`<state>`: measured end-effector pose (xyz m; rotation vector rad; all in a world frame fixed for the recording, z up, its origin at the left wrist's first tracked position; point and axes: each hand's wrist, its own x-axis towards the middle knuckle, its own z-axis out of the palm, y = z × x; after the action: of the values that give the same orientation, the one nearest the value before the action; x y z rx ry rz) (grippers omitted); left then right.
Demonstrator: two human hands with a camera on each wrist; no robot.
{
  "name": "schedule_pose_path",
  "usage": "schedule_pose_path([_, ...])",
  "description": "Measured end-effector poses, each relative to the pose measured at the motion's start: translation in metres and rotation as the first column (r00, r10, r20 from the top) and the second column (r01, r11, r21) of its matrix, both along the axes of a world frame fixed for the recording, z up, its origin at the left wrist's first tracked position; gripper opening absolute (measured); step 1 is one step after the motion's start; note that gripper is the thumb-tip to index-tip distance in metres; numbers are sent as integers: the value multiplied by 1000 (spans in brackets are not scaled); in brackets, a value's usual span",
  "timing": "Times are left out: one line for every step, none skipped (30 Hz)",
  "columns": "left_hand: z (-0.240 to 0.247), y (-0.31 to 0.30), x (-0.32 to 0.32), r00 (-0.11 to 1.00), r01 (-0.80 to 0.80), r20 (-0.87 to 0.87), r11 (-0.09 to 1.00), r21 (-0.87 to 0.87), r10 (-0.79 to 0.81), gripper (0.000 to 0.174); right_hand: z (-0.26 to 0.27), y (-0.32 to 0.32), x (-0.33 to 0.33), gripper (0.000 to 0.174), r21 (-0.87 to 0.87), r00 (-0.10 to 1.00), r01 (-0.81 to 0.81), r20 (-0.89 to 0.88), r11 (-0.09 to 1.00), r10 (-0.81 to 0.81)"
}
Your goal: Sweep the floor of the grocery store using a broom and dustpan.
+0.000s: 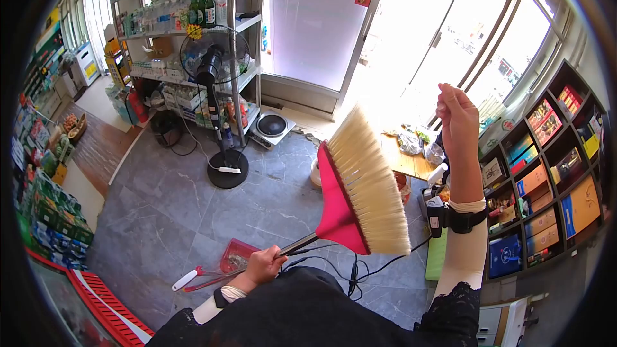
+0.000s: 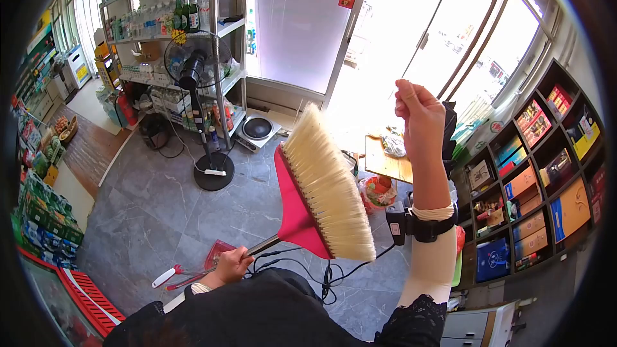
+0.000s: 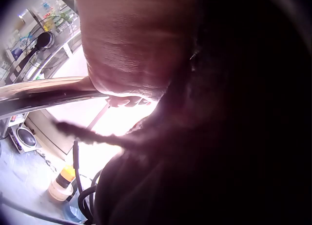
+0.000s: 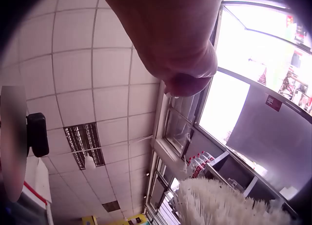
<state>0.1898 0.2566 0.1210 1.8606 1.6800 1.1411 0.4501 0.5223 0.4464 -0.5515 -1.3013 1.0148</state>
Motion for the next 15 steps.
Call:
schedule_pose_path([1,1,-1,1000,-6,-1,1000,-26,6,27,-5,-5,1,20,-35,992,2,125,999,2])
schedule_pose_path([1,1,-2,1000,-3,-4,1000,-24,3,27,-10,-10,0,20,-70,969,8,248,998,9])
schedule_pose_path([-1,1,-2,1000,-10,-11,1000,-26,9,27,-16,-16,-5,20,-78,921,-16,388,997,45])
schedule_pose_path([-3,1,-2,1000,-16,-18,999,-28,15,27,-22,-23,-12,23,-98,879,-104,457,990,137])
schedule_pose_path([-4,0,-1,1000,-13,-22,1000,-26,12,27,-26,-31,-22,22,-108,831,-123,532,987,162])
schedule_pose_path([-5,0,0,1000,-6,-16,999,-34,5,28,-35,-35,-28,24,-114,783,-175,586,978,208])
schedule_pose_path([-5,0,1,1000,1,-10,999,-42,-2,28,-40,-42,-31,21,-135,741,-178,634,975,223])
schedule_pose_path([-4,-1,2,1000,1,-12,999,-42,-1,28,-44,-44,-31,18,-105,724,-141,668,984,175])
schedule_pose_path([-3,-3,3,1000,7,-17,999,-40,-7,28,-47,-45,-31,17,-73,703,-106,699,992,127])
schedule_pose_path([-2,-3,2,1000,12,-21,999,-39,-13,28,-46,-45,-31,17,-73,705,-106,698,992,127])
schedule_pose_path([-2,-3,1,1000,12,-24,999,-39,-13,28,-44,-44,-29,15,-87,703,-87,701,992,123])
schedule_pose_path([-2,-3,1,999,23,-26,999,-28,-24,28,-42,-43,-27,15,-103,697,-70,706,992,123])
schedule_pose_path([-3,-3,1,999,35,-28,999,-18,-35,28,-41,-37,-23,18,-123,745,-77,653,989,139])
schedule_pose_path([-4,-5,0,999,30,-27,999,-18,-31,28,-36,-31,-17,17,-87,807,-61,581,994,100])
schedule_pose_path([-5,-7,-1,999,39,-26,999,-1,-39,28,-28,-24,-9,17,-54,862,-41,503,998,63])
